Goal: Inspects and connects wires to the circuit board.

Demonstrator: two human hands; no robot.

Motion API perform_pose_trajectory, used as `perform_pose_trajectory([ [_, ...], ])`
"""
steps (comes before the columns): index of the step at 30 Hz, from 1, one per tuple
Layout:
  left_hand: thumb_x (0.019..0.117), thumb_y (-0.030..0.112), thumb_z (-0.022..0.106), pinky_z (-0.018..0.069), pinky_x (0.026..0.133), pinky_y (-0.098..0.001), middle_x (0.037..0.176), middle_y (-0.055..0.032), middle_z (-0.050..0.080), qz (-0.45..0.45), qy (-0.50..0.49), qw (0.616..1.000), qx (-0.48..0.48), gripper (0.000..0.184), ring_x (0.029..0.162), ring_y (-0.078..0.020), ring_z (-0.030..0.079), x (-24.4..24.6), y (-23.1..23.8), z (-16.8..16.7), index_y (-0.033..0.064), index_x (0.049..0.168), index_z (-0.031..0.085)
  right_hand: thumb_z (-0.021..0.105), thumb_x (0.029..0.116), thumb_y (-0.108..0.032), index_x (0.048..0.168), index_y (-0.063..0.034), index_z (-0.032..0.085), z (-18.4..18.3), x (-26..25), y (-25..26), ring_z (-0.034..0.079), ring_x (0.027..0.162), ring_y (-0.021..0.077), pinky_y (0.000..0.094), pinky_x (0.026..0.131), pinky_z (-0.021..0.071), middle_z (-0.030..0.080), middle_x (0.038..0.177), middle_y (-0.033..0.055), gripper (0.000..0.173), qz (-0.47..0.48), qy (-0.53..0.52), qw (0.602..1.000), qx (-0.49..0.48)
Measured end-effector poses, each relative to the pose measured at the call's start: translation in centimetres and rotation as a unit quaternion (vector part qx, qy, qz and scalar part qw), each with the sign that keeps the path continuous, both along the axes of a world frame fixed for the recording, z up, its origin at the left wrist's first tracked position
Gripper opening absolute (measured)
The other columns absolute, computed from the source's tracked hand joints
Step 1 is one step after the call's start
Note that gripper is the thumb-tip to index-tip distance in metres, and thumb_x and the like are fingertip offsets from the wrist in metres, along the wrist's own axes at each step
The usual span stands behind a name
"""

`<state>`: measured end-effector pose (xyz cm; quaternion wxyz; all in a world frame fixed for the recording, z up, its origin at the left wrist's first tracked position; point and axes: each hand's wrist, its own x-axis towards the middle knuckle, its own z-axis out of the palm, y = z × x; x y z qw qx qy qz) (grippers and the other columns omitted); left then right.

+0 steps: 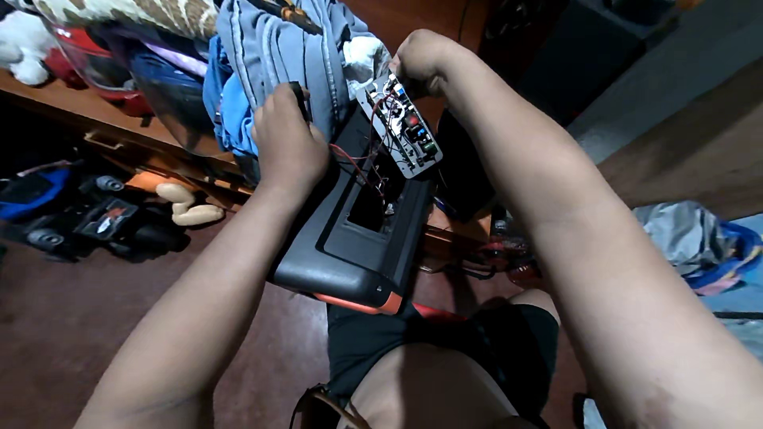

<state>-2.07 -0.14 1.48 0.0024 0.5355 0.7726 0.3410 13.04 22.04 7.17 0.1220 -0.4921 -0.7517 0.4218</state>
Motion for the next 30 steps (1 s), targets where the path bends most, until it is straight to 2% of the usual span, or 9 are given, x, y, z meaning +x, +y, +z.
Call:
perform_pose_trajectory([
  [4, 0.0935, 0.010, 0.049, 0.0370, 0.109, -0.0618, 0.132, -0.0200, 0.060, -0.003, -0.002, 1.000, 0.005, 0.046, 0.129, -0.0381, 0.054, 0.0, 0.1, 0.0, 0.0047, 0.139, 0.051, 0.057, 0.1000, -0.014, 0.108, -0.0081, 0.065, -0.5, 0.3, 0.9, 0.060, 0.063, 0.0107, 0.0279, 0.062, 0.0558, 0.061, 0.081, 0.0021, 0.013, -0.046, 0.017, 0.998, -0.025],
  [8, 0.0917, 0.013, 0.051, 0.0400, 0.106, -0.0603, 0.129, -0.0204, 0.061, -0.004, -0.009, 1.000, 0.014, 0.047, 0.125, -0.0381, 0.056, 0.0, 0.1, 0.0, 0.0045, 0.138, 0.051, 0.061, 0.0978, -0.014, 0.105, -0.0079, 0.067, -1.5, 0.6, 1.0, 0.062, 0.064, 0.0112, 0.0284, 0.062, 0.0566, 0.063, 0.082, 0.0026, 0.012, -0.075, 0.048, 0.996, -0.024],
  [15, 0.0929, 0.020, 0.051, 0.0404, 0.107, -0.0560, 0.128, -0.0189, 0.061, -0.034, -0.011, 0.997, 0.061, 0.049, 0.124, -0.0342, 0.056, 0.2, -0.1, 0.1, 0.0045, 0.140, 0.050, 0.064, 0.0929, -0.011, 0.104, -0.0049, 0.067, -2.3, 1.3, -0.6, 0.069, 0.072, 0.0150, 0.0338, 0.067, 0.0604, 0.070, 0.088, 0.0067, 0.013, -0.032, 0.030, 0.999, 0.003],
  [20, 0.0942, 0.023, 0.051, 0.0424, 0.105, -0.0516, 0.124, -0.0178, 0.063, -0.060, 0.008, 0.994, 0.095, 0.049, 0.120, -0.0316, 0.058, 0.5, -0.2, 0.0, 0.0034, 0.139, 0.050, 0.066, 0.0932, -0.012, 0.102, -0.0054, 0.067, -1.9, 1.8, -1.5, 0.068, 0.075, 0.0140, 0.0344, 0.069, 0.0590, 0.070, 0.089, 0.0061, 0.011, -0.006, 0.016, 1.000, 0.022],
  [23, 0.0951, 0.023, 0.051, 0.0432, 0.104, -0.0506, 0.124, -0.0177, 0.063, -0.066, 0.012, 0.993, 0.101, 0.048, 0.119, -0.0310, 0.058, 0.6, -0.2, 0.0, 0.0033, 0.139, 0.051, 0.064, 0.0921, -0.010, 0.097, -0.0056, 0.066, -1.7, 1.7, -1.8, 0.067, 0.074, 0.0141, 0.0354, 0.068, 0.0579, 0.069, 0.086, 0.0060, 0.007, -0.003, 0.000, 1.000, 0.031],
  [26, 0.0953, 0.024, 0.051, 0.0427, 0.104, -0.0509, 0.122, -0.0179, 0.063, -0.070, 0.015, 0.991, 0.111, 0.048, 0.118, -0.0318, 0.058, 0.6, -0.2, 0.0, 0.0026, 0.138, 0.051, 0.060, 0.0950, -0.010, 0.102, -0.0056, 0.066, -1.2, 1.7, -1.6, 0.068, 0.074, 0.0130, 0.0324, 0.068, 0.0593, 0.069, 0.089, 0.0054, 0.010, -0.018, 0.005, 1.000, 0.002],
  [28, 0.0952, 0.024, 0.051, 0.0421, 0.105, -0.0514, 0.122, -0.0177, 0.063, -0.067, 0.019, 0.991, 0.115, 0.048, 0.118, -0.0322, 0.058, 0.5, -0.3, 0.0, 0.0024, 0.139, 0.051, 0.058, 0.0964, -0.010, 0.104, -0.0067, 0.067, -0.8, 1.7, -1.3, 0.067, 0.070, 0.0118, 0.0299, 0.065, 0.0579, 0.069, 0.087, 0.0041, 0.012, -0.043, 0.021, 0.999, -0.018],
  [30, 0.0959, 0.025, 0.052, 0.0419, 0.106, -0.0505, 0.124, -0.0182, 0.063, -0.067, 0.020, 0.990, 0.119, 0.049, 0.120, -0.0320, 0.058, 0.3, -0.3, -0.1, 0.0026, 0.139, 0.051, 0.056, 0.0978, -0.011, 0.103, -0.0075, 0.066, -0.7, 1.7, -1.1, 0.060, 0.061, 0.0101, 0.0263, 0.057, 0.0538, 0.063, 0.080, 0.0024, 0.012, -0.074, 0.041, 0.996, -0.034],
])
